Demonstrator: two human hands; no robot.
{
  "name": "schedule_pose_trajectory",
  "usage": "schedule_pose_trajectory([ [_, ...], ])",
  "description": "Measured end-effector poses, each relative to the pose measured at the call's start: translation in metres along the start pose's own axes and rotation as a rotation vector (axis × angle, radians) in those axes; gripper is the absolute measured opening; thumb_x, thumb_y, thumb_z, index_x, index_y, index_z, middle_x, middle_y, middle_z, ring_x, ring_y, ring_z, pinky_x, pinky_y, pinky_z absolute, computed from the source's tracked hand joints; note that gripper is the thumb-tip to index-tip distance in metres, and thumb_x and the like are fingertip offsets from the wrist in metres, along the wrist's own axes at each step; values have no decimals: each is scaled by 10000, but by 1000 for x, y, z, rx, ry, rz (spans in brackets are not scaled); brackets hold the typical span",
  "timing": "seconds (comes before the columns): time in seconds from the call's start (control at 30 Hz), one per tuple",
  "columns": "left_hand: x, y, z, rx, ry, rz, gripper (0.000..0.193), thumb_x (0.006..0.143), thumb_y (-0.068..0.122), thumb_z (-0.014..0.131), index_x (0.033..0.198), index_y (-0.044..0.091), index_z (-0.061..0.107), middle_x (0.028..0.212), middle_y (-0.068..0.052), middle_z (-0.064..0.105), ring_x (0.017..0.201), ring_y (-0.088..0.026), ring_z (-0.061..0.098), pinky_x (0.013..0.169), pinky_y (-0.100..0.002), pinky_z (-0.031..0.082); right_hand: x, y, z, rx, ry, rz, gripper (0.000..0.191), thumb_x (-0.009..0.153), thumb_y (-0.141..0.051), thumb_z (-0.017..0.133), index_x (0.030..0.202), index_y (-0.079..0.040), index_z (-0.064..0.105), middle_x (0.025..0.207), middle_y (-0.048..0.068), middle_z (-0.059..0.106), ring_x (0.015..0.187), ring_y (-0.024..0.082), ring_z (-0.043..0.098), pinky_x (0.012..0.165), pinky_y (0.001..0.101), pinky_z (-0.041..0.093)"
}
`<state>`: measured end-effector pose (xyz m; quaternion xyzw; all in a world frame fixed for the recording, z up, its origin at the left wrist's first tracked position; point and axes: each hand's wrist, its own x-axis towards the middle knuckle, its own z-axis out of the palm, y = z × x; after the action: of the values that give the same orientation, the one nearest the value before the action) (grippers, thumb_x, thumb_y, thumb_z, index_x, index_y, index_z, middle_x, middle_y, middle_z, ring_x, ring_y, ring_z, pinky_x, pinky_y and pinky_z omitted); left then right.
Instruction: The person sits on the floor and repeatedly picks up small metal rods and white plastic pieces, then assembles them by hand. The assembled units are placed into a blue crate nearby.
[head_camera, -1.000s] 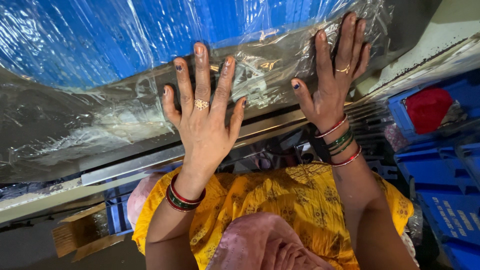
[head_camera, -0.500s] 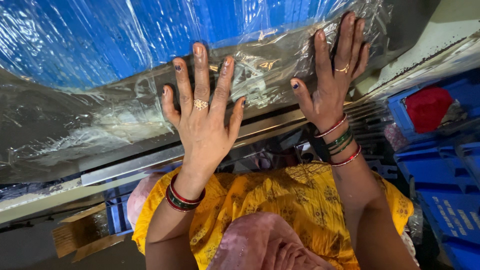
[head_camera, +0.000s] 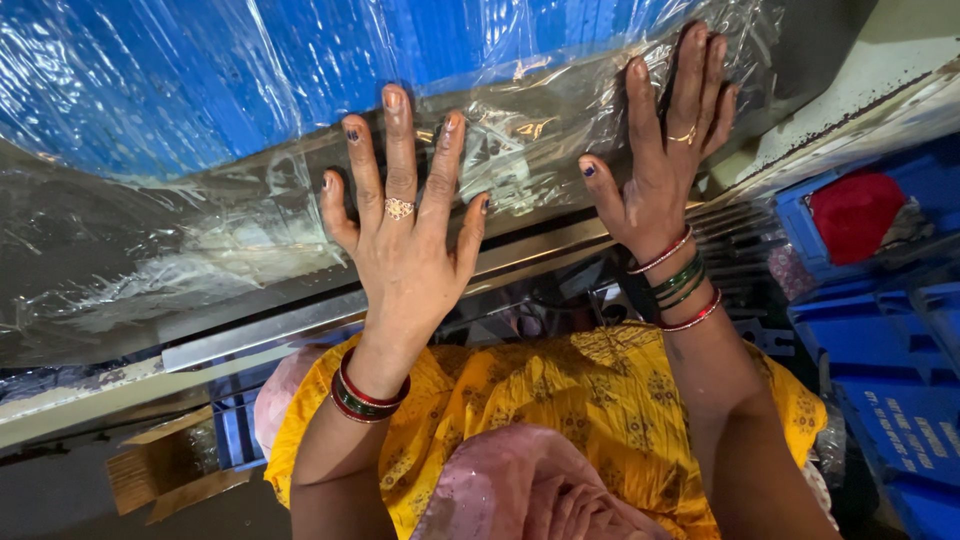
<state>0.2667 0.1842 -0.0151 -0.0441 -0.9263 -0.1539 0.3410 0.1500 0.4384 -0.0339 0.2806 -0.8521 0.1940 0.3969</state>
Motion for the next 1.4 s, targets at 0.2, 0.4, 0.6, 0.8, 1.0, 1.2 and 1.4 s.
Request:
schedule_pose_trajectory([
  [0.2,0,0,-1,0,0,3,595,1137,415,669,1660,232,452,1737,-126,145,1612,-351,40,1271,-508,-72,0,0,1,1,5,-9,718,1102,-683,420,1707,-337,246,1745,70,68,1629,311,12,1315,562,-30],
  [0.4,1,0,-2,12,7,12,594,1147,416,665,1668,231,446,1740,-123,139,1615,-346,35,1275,-500,-79,1,0,1,-3,10,-9,719,1091,-683,406,1700,-334,254,1788,71,71,1625,318,21,1307,566,-31],
  [0.6,1,1,-3,14,-6,7,594,1147,413,660,1669,232,443,1738,-128,136,1612,-351,38,1270,-500,-83,1,1,1,-5,11,-14,723,1089,-690,403,1703,-339,251,1792,71,68,1626,318,17,1311,573,-28],
  [0.8,1,2,-3,6,-10,-3,592,1140,417,658,1663,238,446,1736,-125,139,1612,-351,39,1266,-503,-85,1,1,1,-7,6,-5,722,1088,-689,408,1700,-339,254,1786,78,75,1623,325,24,1303,580,-22],
  [1.0,1,1,-3,5,-10,1,591,1144,417,660,1665,237,446,1737,-125,144,1612,-349,42,1269,-504,-79,0,2,1,-4,6,-5,722,1090,-689,408,1705,-349,240,1745,72,62,1627,324,9,1306,584,-29],
  [1.2,0,0,-3,1,5,14,597,1139,407,673,1663,229,448,1739,-125,138,1616,-347,34,1278,-501,-81,1,2,1,-5,-1,-7,723,1092,-689,414,1705,-347,239,1793,75,60,1624,325,5,1305,588,-30],
  [1.4,0,0,-4,8,7,13,594,1147,411,668,1666,225,448,1738,-129,136,1615,-346,38,1271,-500,-86,0,0,1,-9,2,-3,724,1089,-689,411,1704,-346,242,1791,75,67,1627,319,15,1306,579,-27],
])
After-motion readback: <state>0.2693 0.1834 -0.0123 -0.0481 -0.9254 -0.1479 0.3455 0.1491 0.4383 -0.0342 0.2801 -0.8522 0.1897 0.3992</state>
